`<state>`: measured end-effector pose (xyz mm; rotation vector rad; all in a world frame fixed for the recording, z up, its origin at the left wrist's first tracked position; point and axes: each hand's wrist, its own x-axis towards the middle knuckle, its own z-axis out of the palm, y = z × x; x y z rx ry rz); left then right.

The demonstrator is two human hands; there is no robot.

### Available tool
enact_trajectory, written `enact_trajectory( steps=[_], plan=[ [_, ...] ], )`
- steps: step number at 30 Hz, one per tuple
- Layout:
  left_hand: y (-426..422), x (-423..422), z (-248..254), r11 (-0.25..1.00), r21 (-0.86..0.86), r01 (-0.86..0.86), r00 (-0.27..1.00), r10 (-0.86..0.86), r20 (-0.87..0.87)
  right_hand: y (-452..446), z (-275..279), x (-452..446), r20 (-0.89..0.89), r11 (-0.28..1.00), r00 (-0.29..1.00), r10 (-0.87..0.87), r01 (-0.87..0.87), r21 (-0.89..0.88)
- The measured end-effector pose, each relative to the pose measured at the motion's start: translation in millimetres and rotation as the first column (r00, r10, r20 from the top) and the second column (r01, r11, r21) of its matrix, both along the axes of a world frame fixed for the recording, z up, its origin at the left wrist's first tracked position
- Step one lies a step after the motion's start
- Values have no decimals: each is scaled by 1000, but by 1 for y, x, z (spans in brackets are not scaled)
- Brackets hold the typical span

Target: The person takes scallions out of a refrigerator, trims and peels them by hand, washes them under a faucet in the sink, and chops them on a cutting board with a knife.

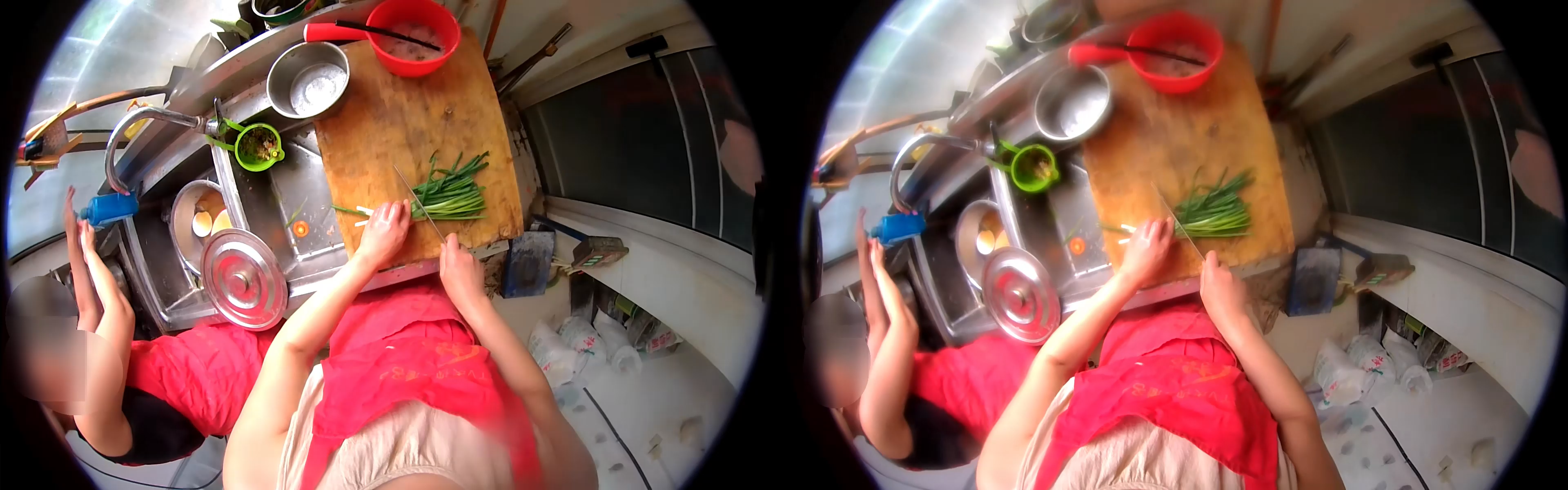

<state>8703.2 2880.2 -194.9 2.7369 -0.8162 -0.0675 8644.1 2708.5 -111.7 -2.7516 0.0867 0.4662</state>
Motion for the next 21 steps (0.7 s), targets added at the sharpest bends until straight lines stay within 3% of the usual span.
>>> enact_trajectory(
  steps=[6, 9, 13, 14, 17, 21],
  plan=[
    [-1, -18, 3, 991, -123, 54, 998, -52, 23, -14, 9, 0, 30, 999, 1000, -2, 1, 34],
    [-19, -11, 6, 979, -200, -35, 994, 54, 92, -17, 1, 2, 2, 1000, 1000, 3, -3, 20],
    [-37, -27, 5, 993, -120, 4, 1000, -7, -30, -36, -3, 5, 57, 998, 998, 24, -27, 52],
    [-35, -35, 8, 990, -140, 31, 996, -42, -81, -42, 0, 5, 51, 995, 999, 11, -16, 97],
    [-21, -37, 11, 984, -175, 25, 999, -29, -21, -57, 34, 8, -125, 956, 991, -50, 84, 281],
    [-37, -20, 18, 982, -143, -119, 986, 134, 96, -97, 34, -11, -4, 907, 989, -148, 137, 399]
  ],
)
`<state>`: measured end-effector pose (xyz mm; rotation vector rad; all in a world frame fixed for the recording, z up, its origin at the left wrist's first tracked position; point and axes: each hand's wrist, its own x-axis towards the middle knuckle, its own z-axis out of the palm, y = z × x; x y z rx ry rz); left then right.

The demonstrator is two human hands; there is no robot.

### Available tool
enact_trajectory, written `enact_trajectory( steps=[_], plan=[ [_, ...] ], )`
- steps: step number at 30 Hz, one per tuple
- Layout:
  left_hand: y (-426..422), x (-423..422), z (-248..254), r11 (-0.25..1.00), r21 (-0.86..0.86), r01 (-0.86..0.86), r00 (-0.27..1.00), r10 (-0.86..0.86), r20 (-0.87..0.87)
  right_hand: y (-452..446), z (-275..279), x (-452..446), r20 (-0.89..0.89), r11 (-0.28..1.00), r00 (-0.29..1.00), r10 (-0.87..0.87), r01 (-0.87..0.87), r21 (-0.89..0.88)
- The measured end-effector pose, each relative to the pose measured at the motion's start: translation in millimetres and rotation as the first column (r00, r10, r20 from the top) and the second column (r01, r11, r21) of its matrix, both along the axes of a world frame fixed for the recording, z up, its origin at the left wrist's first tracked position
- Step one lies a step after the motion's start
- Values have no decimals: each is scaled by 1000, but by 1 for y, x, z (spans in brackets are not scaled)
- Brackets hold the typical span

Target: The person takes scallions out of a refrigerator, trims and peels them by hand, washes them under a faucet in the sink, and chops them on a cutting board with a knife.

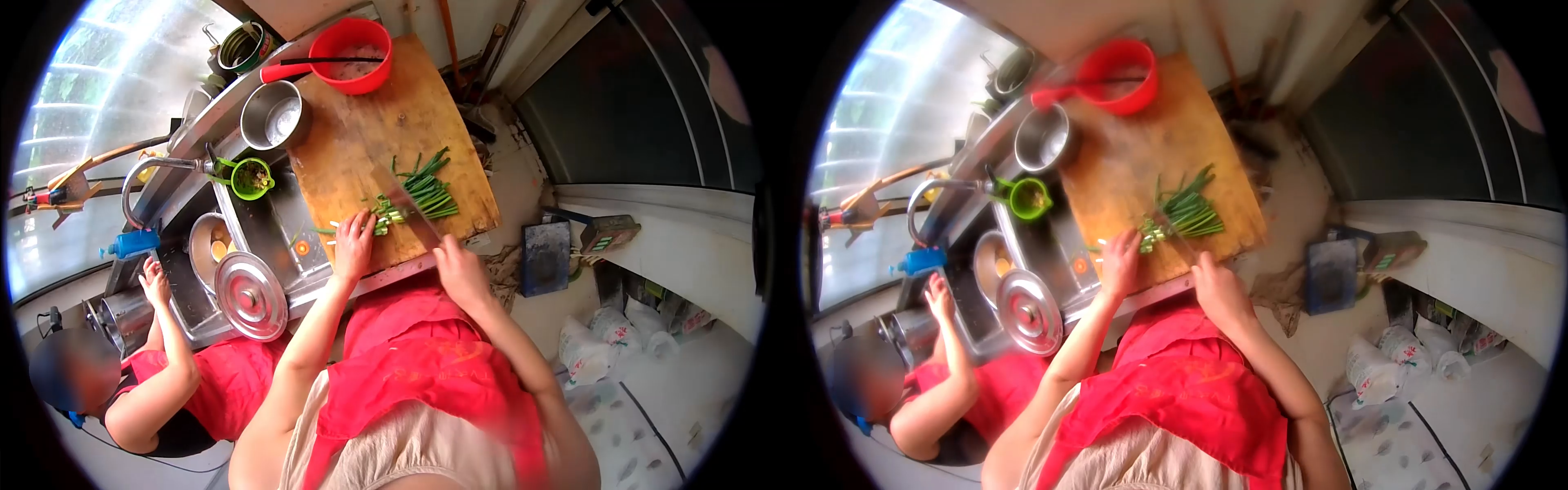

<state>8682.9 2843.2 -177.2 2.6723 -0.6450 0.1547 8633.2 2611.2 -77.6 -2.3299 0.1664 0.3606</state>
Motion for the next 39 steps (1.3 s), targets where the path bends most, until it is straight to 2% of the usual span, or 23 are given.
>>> enact_trajectory(
  steps=[3, 6, 8, 12, 15, 17, 18, 20, 23, 26, 29, 32, 36, 39],
  plan=[
    [5, 5, -7, 999, -15, -44, 997, 43, -66, -25, 9, -5, 132, 996, 989, -66, 73, -44],
    [16, 3, -7, 998, 13, -64, 995, 65, -78, -51, 19, -7, 120, 989, 985, -126, 134, -64],
    [22, 6, -11, 997, 32, -71, 995, 74, -70, -69, 21, -4, 103, 986, 984, -145, 152, -63],
    [10, 49, -14, 952, -55, -300, 954, 298, -45, -84, 26, 23, 26, 978, 993, -117, 120, -173],
    [-11, 97, -42, 906, -180, -384, 923, 382, -51, -81, 20, 50, -68, 967, 994, -85, 65, -248],
    [-35, 118, -50, 895, -233, -380, 925, 361, -119, -78, 11, 59, -65, 958, 996, -68, 47, -282],
    [-50, 120, -36, 904, -249, -348, 935, 315, -162, -77, 8, 61, -64, 954, 996, -60, 38, -299],
    [-68, 113, -30, 916, -342, -211, 968, 146, -206, -77, 7, 58, -58, 952, 998, -38, 19, -306],
    [-85, 91, -3, 960, -247, -128, 904, 11, -428, -78, 18, 48, -20, 957, 1000, 0, -6, -289],
    [-101, 74, 30, 998, -48, -34, 981, 24, -194, -80, 23, 44, 36, 962, 998, 52, -41, -270],
    [-114, 65, 38, 996, 73, -54, 981, 67, -183, -81, 20, 44, 19, 950, 994, 111, -100, -297],
    [-120, 60, 26, 993, 122, -9, 953, 45, -301, -87, 14, 43, -8, 933, 988, 157, -151, -327],
    [-120, 54, 5, 995, 101, 10, 990, 4, -138, -84, 18, 44, -133, 913, 976, 170, -207, -351],
    [-117, 56, 2, 992, 125, -7, 995, 20, -101, -63, 2, 53, -173, 908, 978, 120, -178, -379]
  ],
)
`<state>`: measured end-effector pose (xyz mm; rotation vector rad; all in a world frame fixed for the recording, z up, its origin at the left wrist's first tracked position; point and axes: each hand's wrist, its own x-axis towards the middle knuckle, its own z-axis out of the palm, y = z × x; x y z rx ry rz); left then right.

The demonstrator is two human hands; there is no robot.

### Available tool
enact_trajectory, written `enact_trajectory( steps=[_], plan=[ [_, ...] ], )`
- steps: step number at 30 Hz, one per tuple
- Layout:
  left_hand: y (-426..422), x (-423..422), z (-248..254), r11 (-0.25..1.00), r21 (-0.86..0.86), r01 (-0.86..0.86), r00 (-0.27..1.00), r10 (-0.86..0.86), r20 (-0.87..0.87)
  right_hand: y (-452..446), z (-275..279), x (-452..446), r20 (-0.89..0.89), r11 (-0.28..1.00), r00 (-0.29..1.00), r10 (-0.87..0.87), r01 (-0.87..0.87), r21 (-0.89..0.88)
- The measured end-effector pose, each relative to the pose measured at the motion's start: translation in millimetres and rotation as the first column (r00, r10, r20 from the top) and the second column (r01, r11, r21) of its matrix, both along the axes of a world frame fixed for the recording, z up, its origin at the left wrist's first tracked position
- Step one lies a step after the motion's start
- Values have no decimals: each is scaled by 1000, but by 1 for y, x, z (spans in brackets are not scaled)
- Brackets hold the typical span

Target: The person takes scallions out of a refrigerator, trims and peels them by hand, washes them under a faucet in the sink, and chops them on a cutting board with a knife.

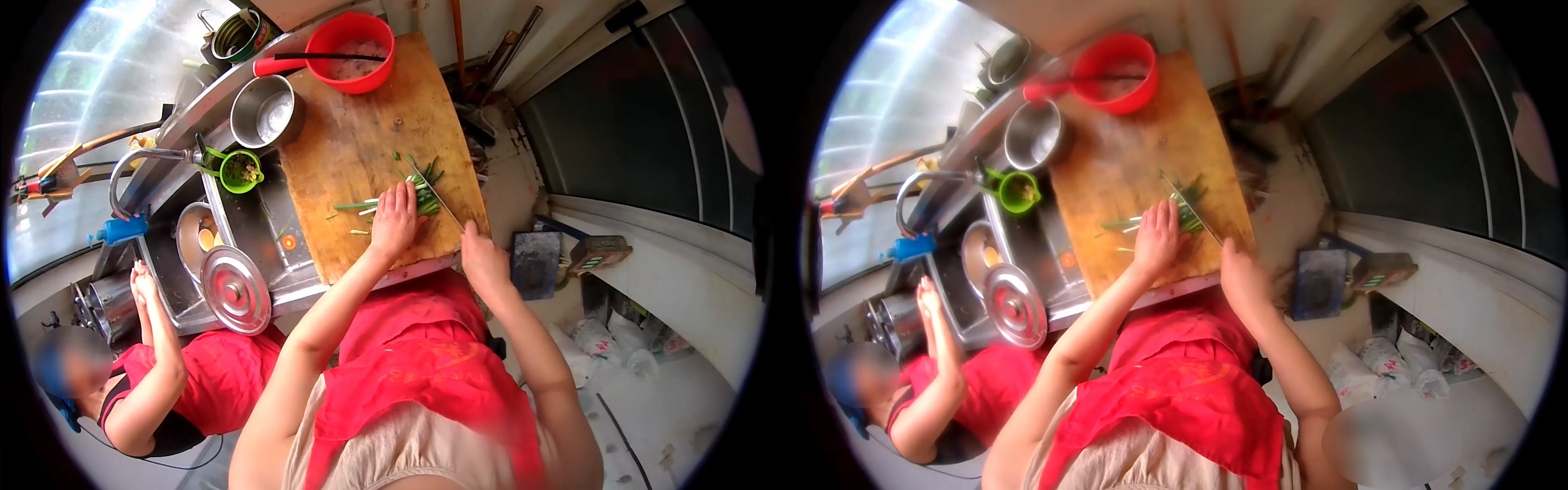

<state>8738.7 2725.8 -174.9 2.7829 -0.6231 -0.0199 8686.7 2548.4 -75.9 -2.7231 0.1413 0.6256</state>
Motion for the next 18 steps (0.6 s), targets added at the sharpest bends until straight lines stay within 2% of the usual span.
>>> enact_trajectory(
  steps=[4, 6, 9, 12, 15, 18],
  plan=[
    [1, -3, -2, 999, 50, 17, 1000, -17, 14, 12, -18, 22, 117, 997, 993, 0, -9, 73],
    [8, -13, -5, 999, 8, 49, 999, -49, 7, 12, -17, 24, 156, 996, 987, 44, -56, 71],
    [20, -24, -10, 996, -23, 90, 996, -90, 4, -1, 1, 23, 128, 995, 991, -40, 27, 95],
    [26, -30, -10, 991, -36, 128, 992, -128, 22, -21, -11, 27, 225, 997, 972, -71, 68, 23],
    [24, -30, -10, 990, -86, 109, 993, -106, 46, -19, -16, 20, 141, 997, 990, -28, 39, -72],
    [15, -22, -8, 990, -131, 57, 997, -51, 54, -8, -15, 13, 167, 1000, 986, 16, -13, -19]
  ],
)
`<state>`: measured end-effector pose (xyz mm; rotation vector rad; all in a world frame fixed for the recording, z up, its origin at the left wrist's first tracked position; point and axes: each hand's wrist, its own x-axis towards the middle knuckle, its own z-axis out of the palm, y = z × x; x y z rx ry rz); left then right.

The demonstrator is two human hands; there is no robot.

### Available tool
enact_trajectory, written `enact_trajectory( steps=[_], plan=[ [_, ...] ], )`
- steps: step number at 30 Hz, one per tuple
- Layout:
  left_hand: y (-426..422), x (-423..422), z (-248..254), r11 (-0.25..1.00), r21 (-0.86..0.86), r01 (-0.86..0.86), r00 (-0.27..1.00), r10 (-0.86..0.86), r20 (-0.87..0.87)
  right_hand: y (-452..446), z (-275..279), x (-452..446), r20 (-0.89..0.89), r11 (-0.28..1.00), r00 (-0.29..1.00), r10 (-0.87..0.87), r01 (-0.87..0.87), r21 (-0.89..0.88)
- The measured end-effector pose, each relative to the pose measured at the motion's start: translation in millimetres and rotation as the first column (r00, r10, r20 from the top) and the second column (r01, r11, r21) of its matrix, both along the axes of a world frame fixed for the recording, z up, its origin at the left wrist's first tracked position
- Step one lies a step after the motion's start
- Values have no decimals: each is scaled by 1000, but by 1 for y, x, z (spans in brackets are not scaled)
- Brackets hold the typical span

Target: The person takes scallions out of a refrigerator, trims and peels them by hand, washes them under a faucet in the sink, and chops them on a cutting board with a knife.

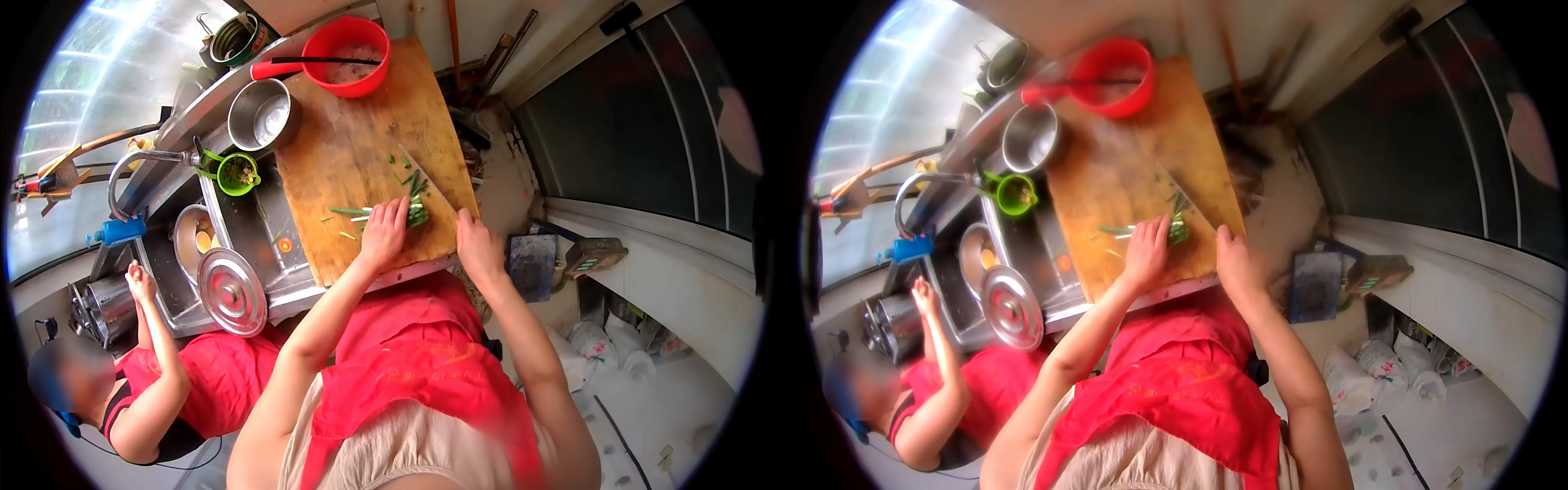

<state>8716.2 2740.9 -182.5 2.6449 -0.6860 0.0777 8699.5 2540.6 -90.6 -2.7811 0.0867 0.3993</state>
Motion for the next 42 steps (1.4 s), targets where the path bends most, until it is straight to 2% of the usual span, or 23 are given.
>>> enact_trajectory(
  steps=[4, 8, 12, 16, 23, 28, 32, 35, 38, 42],
  plan=[
    [-14, 15, 2, 997, 47, -63, 998, 62, 18, 6, 11, -14, -55, 990, 998, -23, 30, 138],
    [-15, 21, 23, 997, 23, -76, 996, 77, -42, -9, 26, -19, 3, 980, 993, -122, 120, 158],
    [-19, 17, 32, 989, 105, -101, 992, 108, -61, -18, 42, -28, -35, 992, 997, -61, 65, 104],
    [-23, 10, 5, 974, -56, -219, 976, 218, -26, -4, 46, -38, 38, 982, 999, -11, 4, 187],
    [-16, 11, -2, 943, -197, -267, 963, 268, -22, 16, 33, -39, 3, 996, 1000, 5, -5, 88],
    [-20, 17, -7, 910, -270, -314, 946, 324, -6, 24, 33, -34, -101, 1000, 995, 26, -27, -10],
    [-20, 23, -8, 935, -192, -300, 951, 309, 18, 30, 30, -29, -133, 995, 990, 38, -50, -85],
    [-20, 24, -7, 941, -174, -291, 954, 299, 17, 28, -8, -11, -39, 991, 992, 122, -124, -44],
    [-18, 21, -13, 946, -162, -279, 959, 282, -6, 27, 17, -4, -94, 984, 982, 164, -170, -57],
    [-13, 17, -15, 948, -169, -271, 960, 278, 16, 26, 40, -22, -175, 980, 975, 136, -158, -122]
  ],
)
